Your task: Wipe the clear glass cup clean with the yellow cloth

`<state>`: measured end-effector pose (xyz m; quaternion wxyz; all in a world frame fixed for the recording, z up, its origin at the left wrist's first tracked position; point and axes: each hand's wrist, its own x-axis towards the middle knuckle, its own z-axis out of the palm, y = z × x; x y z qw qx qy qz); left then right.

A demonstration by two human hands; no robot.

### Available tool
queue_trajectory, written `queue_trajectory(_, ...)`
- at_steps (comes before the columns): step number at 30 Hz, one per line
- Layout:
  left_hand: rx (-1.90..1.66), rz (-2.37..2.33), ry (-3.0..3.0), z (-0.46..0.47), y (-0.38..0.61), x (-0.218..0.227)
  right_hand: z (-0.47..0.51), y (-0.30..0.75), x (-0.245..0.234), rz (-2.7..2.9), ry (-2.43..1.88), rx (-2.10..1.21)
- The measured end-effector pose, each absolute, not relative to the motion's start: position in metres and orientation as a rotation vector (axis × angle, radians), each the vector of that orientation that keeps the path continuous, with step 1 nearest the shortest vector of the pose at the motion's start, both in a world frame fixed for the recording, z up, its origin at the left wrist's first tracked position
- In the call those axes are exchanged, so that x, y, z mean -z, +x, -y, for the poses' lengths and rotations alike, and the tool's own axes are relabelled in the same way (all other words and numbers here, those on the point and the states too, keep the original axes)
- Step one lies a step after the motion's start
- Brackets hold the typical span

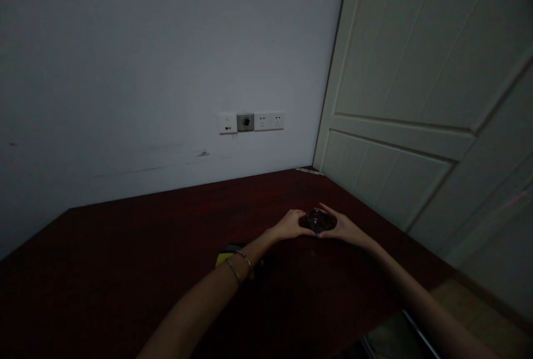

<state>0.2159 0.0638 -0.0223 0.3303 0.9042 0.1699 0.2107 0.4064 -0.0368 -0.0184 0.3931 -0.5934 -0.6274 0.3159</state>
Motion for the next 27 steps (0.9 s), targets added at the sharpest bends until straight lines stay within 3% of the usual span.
queue_trajectory(27, -0.515, -0.440, 2.338, -0.0651, 0.2164, 0.0266, 0.0280, 0.4111, 0.0287, 1.607, -1.525, -0.797)
